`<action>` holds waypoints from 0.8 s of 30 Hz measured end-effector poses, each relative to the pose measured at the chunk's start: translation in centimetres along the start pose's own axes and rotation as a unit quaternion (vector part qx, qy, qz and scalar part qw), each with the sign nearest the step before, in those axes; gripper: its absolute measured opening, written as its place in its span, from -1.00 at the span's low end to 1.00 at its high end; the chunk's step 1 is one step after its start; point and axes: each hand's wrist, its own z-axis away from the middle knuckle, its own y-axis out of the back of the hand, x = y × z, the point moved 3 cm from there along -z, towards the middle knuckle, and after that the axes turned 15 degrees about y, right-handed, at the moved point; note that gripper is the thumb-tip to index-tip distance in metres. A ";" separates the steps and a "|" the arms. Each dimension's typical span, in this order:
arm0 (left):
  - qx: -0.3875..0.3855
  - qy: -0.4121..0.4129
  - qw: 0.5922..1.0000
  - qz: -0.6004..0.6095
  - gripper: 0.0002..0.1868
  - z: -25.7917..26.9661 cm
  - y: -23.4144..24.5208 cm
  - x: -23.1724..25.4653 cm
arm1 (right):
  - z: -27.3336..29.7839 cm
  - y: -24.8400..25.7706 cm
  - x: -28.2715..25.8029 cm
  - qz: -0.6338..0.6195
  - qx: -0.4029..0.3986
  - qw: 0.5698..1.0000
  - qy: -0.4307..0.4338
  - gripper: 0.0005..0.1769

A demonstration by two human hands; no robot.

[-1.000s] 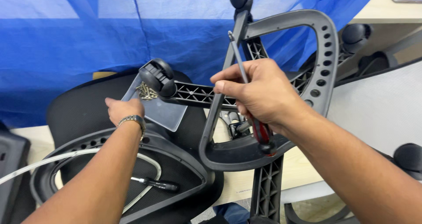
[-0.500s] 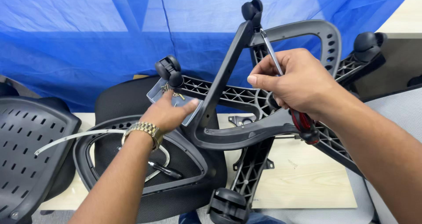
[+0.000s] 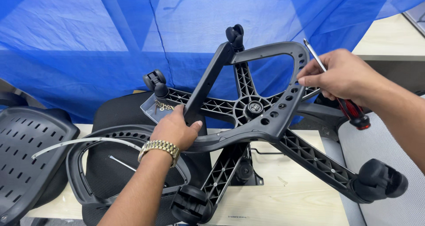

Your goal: The person attaches a black plastic frame to the base of an office chair using a screwdriver and screws. They align the frame, insert screws, and tighten them to secure the frame to the chair base.

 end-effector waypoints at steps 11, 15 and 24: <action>0.180 -0.157 0.962 0.130 -0.59 2.2 0.9 3.8 | -2.5 -0.4 6.7 -0.112 0.010 0.993 -0.026 -0.80; 0.165 -0.261 0.931 0.194 -0.76 2.8 0.0 8.5 | -3.1 -0.7 6.4 -0.091 0.024 0.995 -0.017 -0.80; -0.010 -0.312 0.934 0.175 -0.67 0.6 -7.0 19.4 | -5.5 -1.3 6.4 -0.057 0.004 0.998 0.004 -0.84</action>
